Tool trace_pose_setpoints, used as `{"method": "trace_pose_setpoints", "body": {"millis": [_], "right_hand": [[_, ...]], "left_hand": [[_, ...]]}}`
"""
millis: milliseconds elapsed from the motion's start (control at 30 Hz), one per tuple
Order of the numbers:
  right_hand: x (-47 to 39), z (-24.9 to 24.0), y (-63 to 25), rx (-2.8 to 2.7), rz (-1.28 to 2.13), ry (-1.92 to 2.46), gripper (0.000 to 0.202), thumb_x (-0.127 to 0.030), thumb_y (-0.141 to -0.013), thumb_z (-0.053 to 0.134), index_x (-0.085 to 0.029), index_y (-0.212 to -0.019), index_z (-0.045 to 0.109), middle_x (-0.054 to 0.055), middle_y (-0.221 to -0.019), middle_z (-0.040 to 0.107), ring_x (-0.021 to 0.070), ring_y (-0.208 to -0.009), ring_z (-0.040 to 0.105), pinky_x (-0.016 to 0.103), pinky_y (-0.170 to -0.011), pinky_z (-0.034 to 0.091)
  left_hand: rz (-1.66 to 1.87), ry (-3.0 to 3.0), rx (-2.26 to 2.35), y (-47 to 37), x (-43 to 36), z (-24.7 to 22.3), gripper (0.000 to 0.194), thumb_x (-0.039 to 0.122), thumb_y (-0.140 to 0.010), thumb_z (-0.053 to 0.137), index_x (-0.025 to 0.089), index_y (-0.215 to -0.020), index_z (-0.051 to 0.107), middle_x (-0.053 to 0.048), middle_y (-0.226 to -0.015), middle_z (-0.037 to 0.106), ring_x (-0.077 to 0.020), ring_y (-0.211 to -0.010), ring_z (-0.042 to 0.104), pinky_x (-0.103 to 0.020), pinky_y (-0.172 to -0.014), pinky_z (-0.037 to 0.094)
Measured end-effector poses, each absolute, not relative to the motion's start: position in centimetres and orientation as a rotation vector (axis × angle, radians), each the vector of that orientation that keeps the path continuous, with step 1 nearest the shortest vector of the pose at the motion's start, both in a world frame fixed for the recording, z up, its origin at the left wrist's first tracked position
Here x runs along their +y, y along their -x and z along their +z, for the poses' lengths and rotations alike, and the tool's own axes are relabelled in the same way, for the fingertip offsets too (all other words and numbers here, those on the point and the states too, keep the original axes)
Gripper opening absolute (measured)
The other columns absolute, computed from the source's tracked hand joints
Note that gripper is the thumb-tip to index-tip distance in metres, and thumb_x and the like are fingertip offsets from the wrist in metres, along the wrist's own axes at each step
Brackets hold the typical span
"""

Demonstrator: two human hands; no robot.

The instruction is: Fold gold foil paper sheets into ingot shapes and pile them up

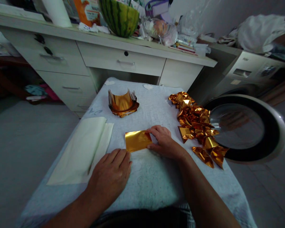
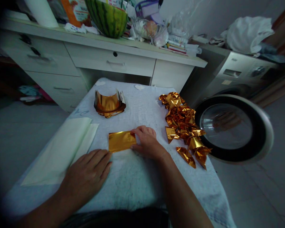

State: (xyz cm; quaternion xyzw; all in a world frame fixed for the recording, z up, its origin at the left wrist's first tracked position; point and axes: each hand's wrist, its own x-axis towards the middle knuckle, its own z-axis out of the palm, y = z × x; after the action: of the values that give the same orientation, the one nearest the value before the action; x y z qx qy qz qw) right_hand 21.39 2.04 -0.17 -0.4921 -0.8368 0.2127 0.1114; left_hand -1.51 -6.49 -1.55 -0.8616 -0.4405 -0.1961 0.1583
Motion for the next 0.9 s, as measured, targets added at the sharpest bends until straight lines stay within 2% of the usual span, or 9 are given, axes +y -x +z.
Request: {"method": "trace_pose_setpoints", "body": {"millis": [100, 167, 367, 500, 600, 667, 767, 900], "right_hand": [[2.3, 0.3, -22.1, -2.493, 0.699, 1.343, 0.050, -0.022, -0.083, 0.066, -0.025, -0.130, 0.051, 0.008, -0.128, 0.052, 0.0249, -0.119, 0.045, 0.042, -0.105, 0.030], [2.4, 0.6, -22.3, -2.503, 0.737, 1.307, 0.049, -0.018, -0.085, 0.063, -0.024, -0.132, 0.050, 0.009, -0.129, 0.053, 0.0245, -0.122, 0.045, 0.043, -0.107, 0.030], [2.5, 0.4, -23.0, -2.458, 0.779, 1.246, 0.062, -0.018, -0.084, 0.062, -0.024, -0.142, 0.039, 0.010, -0.137, 0.050, 0.0260, -0.129, 0.042, 0.047, -0.111, 0.027], [2.4, 0.2, -23.0, -2.350, 0.776, 1.248, 0.065, -0.020, -0.081, 0.064, -0.021, -0.141, 0.037, 0.010, -0.130, 0.054, 0.0255, -0.123, 0.047, 0.046, -0.110, 0.030], [2.2, 0.3, -22.3, -2.207, 0.726, 1.244, 0.058, -0.022, -0.080, 0.064, -0.021, -0.134, 0.042, 0.009, -0.124, 0.053, 0.0246, -0.117, 0.048, 0.044, -0.104, 0.036], [2.0, 0.5, -21.6, -2.131, 0.644, 1.228, 0.049, -0.021, -0.077, 0.065, -0.021, -0.123, 0.049, 0.008, -0.120, 0.051, 0.0250, -0.115, 0.046, 0.042, -0.101, 0.038], [1.6, 0.7, -20.6, -2.045, 0.522, 1.222, 0.033, -0.023, -0.075, 0.066, -0.021, -0.106, 0.053, 0.007, -0.109, 0.048, 0.0248, -0.108, 0.046, 0.041, -0.095, 0.039], [1.3, 0.8, -20.1, -2.199, 0.525, 1.179, 0.012, -0.024, -0.080, 0.065, -0.021, -0.088, 0.056, 0.004, -0.097, 0.053, 0.0229, -0.098, 0.046, 0.040, -0.091, 0.036]], "left_hand": [[-0.590, 2.462, -1.189, 2.0, -6.3, -2.2, 0.033, 0.016, -0.095, 0.040, 0.004, -0.102, 0.070, -0.020, -0.110, 0.069, -0.0299, -0.103, 0.064, -0.044, -0.083, 0.057], [-0.578, 2.484, -1.153, 2.3, -6.3, -2.5, 0.034, 0.015, -0.096, 0.040, 0.002, -0.104, 0.070, -0.020, -0.112, 0.069, -0.0291, -0.104, 0.065, -0.043, -0.087, 0.056], [-0.547, 2.518, -1.114, 2.7, -6.5, -2.4, 0.034, 0.013, -0.095, 0.039, 0.002, -0.104, 0.070, -0.021, -0.110, 0.071, -0.0292, -0.102, 0.067, -0.042, -0.086, 0.057], [-0.496, 2.608, -1.170, 2.4, -5.9, -1.5, 0.032, 0.013, -0.094, 0.040, 0.006, -0.104, 0.069, -0.019, -0.105, 0.072, -0.0287, -0.096, 0.068, -0.043, -0.082, 0.058], [-0.325, 2.718, -1.324, 1.8, -4.6, -0.4, 0.027, 0.016, -0.090, 0.050, 0.010, -0.111, 0.067, -0.014, -0.098, 0.072, -0.0282, -0.088, 0.068, -0.044, -0.076, 0.058], [-0.221, 2.772, -1.400, 1.4, -3.6, 0.3, 0.032, 0.020, -0.089, 0.056, 0.012, -0.119, 0.063, -0.012, -0.097, 0.071, -0.0290, -0.088, 0.066, -0.047, -0.078, 0.056], [-0.135, 2.848, -1.457, 0.7, -2.3, 1.1, 0.021, 0.025, -0.087, 0.060, 0.017, -0.105, 0.067, -0.009, -0.095, 0.068, -0.0297, -0.090, 0.064, -0.049, -0.080, 0.054], [-0.171, 2.918, -1.460, 0.3, -1.3, 1.6, 0.015, 0.027, -0.087, 0.061, 0.019, -0.098, 0.066, -0.009, -0.107, 0.065, -0.0293, -0.103, 0.060, -0.048, -0.089, 0.051]]}}
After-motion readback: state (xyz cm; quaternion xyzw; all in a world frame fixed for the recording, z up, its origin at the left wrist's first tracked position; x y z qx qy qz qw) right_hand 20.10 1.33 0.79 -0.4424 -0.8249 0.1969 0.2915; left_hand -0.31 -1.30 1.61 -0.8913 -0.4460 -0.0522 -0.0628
